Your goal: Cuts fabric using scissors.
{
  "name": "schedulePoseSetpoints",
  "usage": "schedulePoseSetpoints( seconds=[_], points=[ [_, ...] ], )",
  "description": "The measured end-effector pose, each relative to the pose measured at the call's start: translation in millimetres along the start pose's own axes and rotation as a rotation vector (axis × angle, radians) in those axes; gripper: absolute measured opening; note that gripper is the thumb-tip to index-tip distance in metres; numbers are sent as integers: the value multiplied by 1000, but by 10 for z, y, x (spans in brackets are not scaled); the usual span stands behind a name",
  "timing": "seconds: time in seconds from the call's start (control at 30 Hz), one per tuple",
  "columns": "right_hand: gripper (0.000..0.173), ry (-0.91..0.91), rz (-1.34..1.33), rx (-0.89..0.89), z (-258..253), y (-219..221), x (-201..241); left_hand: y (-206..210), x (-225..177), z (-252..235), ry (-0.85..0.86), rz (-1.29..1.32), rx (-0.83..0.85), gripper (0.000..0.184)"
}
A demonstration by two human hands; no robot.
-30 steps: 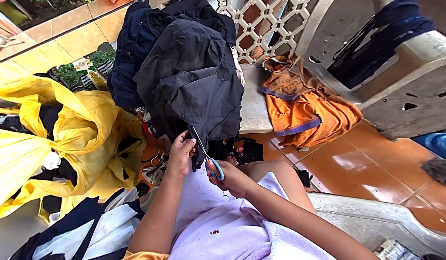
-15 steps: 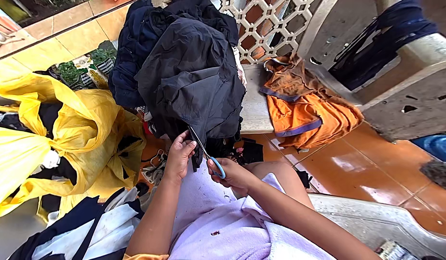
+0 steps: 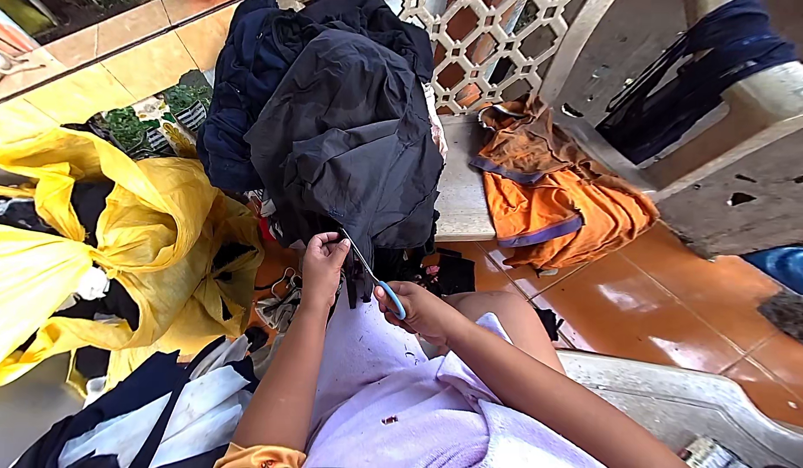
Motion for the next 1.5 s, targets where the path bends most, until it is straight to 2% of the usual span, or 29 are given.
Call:
schedulePoseSetpoints(
  seconds=[0.2,0.3,0.43,0.5,0.6,0.63,0.83,0.97,1.27,1.5],
  points=[
    [28,-6,-50,16,2,-15,-19,-10,10,-49,-15,90,-4,23],
    [28,-7,-41,3,-11,-13,-17,2,25,-61,-5,126,12,10],
    [27,-3,-32,-9,-9,-6,-2,4,10,-90,2,113,11,14],
    [27,-15,-53,13,-4,-14,-4,4,11,-101,-33,161,27,24],
    [28,-33,-88,57,3,-39,-16,-8,47,-135,-51,250,133,54],
    [27,-36,-86,64,5,-51,-21,-12,47,-143,-51,253,172,57],
    [23,-44,20,25,13,-108,-4,-17,16,-145,-68,205,162,25],
    [22,-16,89,-8,-1,-145,10,-8,-10,-123,-80,197,125,14],
    [29,22,156,-8,-153,-186,93,0,-40,-73,-86,221,72,9],
    [27,4,158,18,-155,-194,122,-17,-37,-52,-73,242,39,7]
  ],
)
Point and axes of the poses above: each hand's wrist, its own z-axis away from the middle knuckle, its own y-axis out of the palm, x = y × z, the point moved 4 cm from there along -z, towards the middle knuckle, and after that the axes turned 11 degrees about x, right-handed, at the moved point
